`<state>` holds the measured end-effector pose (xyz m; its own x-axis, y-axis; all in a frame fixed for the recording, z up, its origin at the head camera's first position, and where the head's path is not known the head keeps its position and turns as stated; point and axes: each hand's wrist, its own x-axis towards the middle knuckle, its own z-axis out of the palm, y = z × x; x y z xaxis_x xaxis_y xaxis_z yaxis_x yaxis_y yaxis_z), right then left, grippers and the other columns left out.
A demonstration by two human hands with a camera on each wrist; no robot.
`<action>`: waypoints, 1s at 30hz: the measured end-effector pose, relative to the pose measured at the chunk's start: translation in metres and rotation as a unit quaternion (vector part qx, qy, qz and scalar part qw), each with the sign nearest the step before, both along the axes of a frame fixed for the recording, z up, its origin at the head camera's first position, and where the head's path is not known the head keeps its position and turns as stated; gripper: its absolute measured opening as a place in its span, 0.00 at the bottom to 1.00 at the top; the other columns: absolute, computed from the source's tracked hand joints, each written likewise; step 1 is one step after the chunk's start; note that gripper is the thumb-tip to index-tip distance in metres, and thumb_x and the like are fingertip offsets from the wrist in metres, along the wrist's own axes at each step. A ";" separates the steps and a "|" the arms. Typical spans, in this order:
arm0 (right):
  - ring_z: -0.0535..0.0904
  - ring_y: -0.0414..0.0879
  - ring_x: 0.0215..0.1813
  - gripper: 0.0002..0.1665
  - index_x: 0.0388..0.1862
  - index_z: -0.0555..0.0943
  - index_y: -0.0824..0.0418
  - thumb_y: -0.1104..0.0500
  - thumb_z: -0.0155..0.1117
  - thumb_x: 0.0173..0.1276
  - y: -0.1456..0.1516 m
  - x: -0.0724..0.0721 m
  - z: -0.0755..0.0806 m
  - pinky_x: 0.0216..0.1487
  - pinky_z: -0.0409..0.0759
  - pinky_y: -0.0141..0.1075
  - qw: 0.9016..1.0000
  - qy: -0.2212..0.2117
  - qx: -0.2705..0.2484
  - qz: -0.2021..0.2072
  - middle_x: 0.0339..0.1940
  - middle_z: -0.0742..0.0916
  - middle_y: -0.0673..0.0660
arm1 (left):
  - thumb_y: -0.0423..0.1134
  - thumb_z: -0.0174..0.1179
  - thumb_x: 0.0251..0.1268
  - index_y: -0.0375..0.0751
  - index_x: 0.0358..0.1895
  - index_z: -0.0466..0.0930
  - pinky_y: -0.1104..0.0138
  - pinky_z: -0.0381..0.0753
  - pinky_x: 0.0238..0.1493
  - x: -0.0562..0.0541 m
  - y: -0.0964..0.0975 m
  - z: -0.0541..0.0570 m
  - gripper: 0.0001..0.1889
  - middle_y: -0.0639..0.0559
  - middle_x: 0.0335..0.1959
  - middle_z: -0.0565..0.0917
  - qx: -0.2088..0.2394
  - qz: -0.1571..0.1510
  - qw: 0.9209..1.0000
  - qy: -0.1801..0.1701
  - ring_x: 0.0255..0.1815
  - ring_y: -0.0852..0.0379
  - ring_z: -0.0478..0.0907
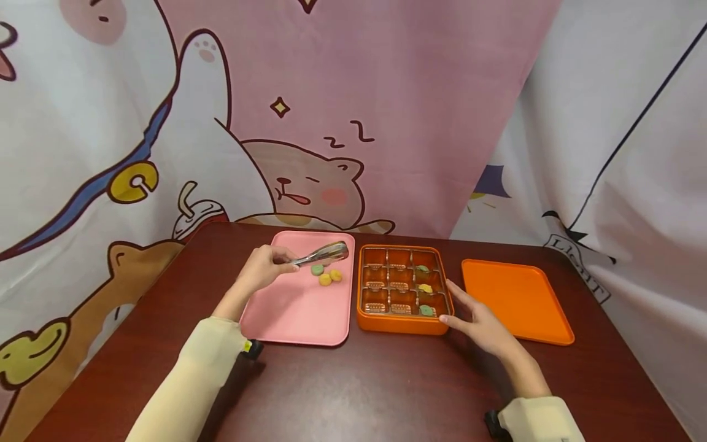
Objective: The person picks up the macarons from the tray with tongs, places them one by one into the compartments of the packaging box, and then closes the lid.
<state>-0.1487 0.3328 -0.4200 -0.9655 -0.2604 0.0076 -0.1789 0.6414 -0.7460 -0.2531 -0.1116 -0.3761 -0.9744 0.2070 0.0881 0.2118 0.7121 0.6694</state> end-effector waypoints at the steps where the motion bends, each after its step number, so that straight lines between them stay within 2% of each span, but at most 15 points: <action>1: 0.59 0.70 0.76 0.48 0.82 0.50 0.61 0.53 0.63 0.72 0.000 0.000 0.000 0.68 0.67 0.57 1.000 -0.002 -0.001 0.000 0.80 0.60 0.70 | 0.41 0.70 0.60 0.49 0.39 0.89 0.60 0.77 0.44 -0.001 0.005 0.001 0.05 0.53 0.35 0.90 0.001 -0.002 1.000 0.000 0.40 0.56 0.83; 3: 0.56 0.71 0.76 0.48 0.82 0.49 0.62 0.54 0.63 0.72 0.001 0.001 -0.001 0.67 0.60 0.67 1.000 -0.004 -0.011 0.001 0.80 0.59 0.70 | 0.41 0.70 0.60 0.48 0.39 0.89 0.61 0.76 0.44 -0.004 0.014 0.001 0.05 0.53 0.35 0.90 0.006 -0.010 1.000 0.001 0.39 0.56 0.82; 6: 0.53 0.73 0.77 0.47 0.81 0.50 0.62 0.55 0.63 0.72 0.001 0.001 -0.003 0.66 0.55 0.72 1.000 -0.003 -0.025 0.001 0.80 0.58 0.71 | 0.41 0.70 0.60 0.48 0.39 0.89 0.63 0.75 0.42 -0.008 0.026 0.002 0.05 0.54 0.34 0.89 0.012 -0.018 1.000 0.001 0.38 0.57 0.81; 9: 0.52 0.74 0.77 0.47 0.81 0.50 0.62 0.56 0.64 0.72 0.001 0.001 -0.004 0.66 0.54 0.74 1.000 0.001 -0.028 0.000 0.80 0.58 0.70 | 0.42 0.70 0.60 0.50 0.38 0.89 0.65 0.73 0.41 -0.012 0.038 0.002 0.04 0.56 0.33 0.89 0.010 -0.024 1.000 -0.001 0.36 0.58 0.81; 15: 0.52 0.73 0.78 0.47 0.82 0.50 0.60 0.56 0.64 0.72 0.001 0.000 -0.002 0.66 0.54 0.72 1.000 0.000 -0.030 0.003 0.81 0.58 0.69 | 0.42 0.69 0.62 0.49 0.38 0.88 0.69 0.73 0.35 -0.020 0.060 0.001 0.04 0.54 0.34 0.89 0.016 -0.038 0.999 -0.015 0.33 0.51 0.85; 16: 0.52 0.72 0.78 0.47 0.82 0.50 0.59 0.56 0.63 0.72 0.001 0.001 -0.002 0.68 0.56 0.69 1.000 0.000 -0.027 0.003 0.81 0.58 0.68 | 0.42 0.69 0.62 0.49 0.38 0.88 0.68 0.73 0.34 -0.021 0.063 0.001 0.04 0.54 0.34 0.89 0.015 -0.042 0.999 -0.015 0.32 0.50 0.84; 17: 0.53 0.72 0.78 0.47 0.82 0.50 0.59 0.55 0.63 0.72 0.001 0.001 -0.001 0.73 0.59 0.61 1.000 0.001 -0.025 0.002 0.81 0.59 0.68 | 0.43 0.69 0.62 0.49 0.38 0.88 0.68 0.73 0.35 -0.022 0.067 0.002 0.05 0.54 0.35 0.89 0.011 -0.043 0.999 -0.014 0.32 0.51 0.84; 19: 0.54 0.71 0.78 0.47 0.82 0.50 0.59 0.55 0.63 0.72 0.002 0.001 -0.001 0.75 0.64 0.40 1.000 0.002 -0.025 0.002 0.81 0.59 0.68 | 0.43 0.70 0.61 0.49 0.38 0.88 0.66 0.74 0.37 -0.024 0.074 0.002 0.05 0.55 0.35 0.89 0.002 -0.046 0.999 -0.008 0.33 0.54 0.83; 21: 0.55 0.71 0.77 0.47 0.82 0.50 0.59 0.54 0.63 0.72 0.002 0.001 -0.001 0.66 0.64 0.20 1.000 0.005 -0.028 0.004 0.80 0.60 0.68 | 0.44 0.70 0.61 0.49 0.37 0.88 0.65 0.74 0.40 -0.026 0.082 0.003 0.05 0.55 0.35 0.89 -0.007 -0.045 0.999 -0.005 0.35 0.57 0.81; 22: 0.56 0.71 0.77 0.47 0.82 0.50 0.59 0.54 0.63 0.72 0.002 0.000 -0.001 0.60 0.61 0.14 1.000 0.005 -0.030 0.005 0.80 0.60 0.68 | 0.44 0.70 0.61 0.50 0.37 0.88 0.64 0.74 0.41 -0.026 0.085 0.003 0.05 0.56 0.35 0.89 -0.011 -0.044 0.999 -0.005 0.36 0.58 0.81; 23: 0.56 0.71 0.77 0.47 0.82 0.50 0.60 0.54 0.63 0.72 0.002 0.000 -0.002 0.56 0.58 0.11 0.999 0.005 -0.034 0.007 0.80 0.60 0.68 | 0.44 0.70 0.60 0.51 0.37 0.88 0.63 0.74 0.42 -0.026 0.089 0.003 0.05 0.56 0.35 0.89 -0.012 -0.043 0.999 -0.007 0.37 0.58 0.81; 30: 0.56 0.72 0.76 0.47 0.81 0.50 0.62 0.54 0.63 0.73 0.001 0.000 -0.003 0.56 0.59 0.10 0.999 0.004 -0.041 0.012 0.80 0.59 0.69 | 0.46 0.70 0.60 0.56 0.40 0.89 0.64 0.73 0.38 -0.028 0.110 -0.002 0.06 0.59 0.36 0.89 -0.021 -0.041 0.999 -0.012 0.37 0.59 0.81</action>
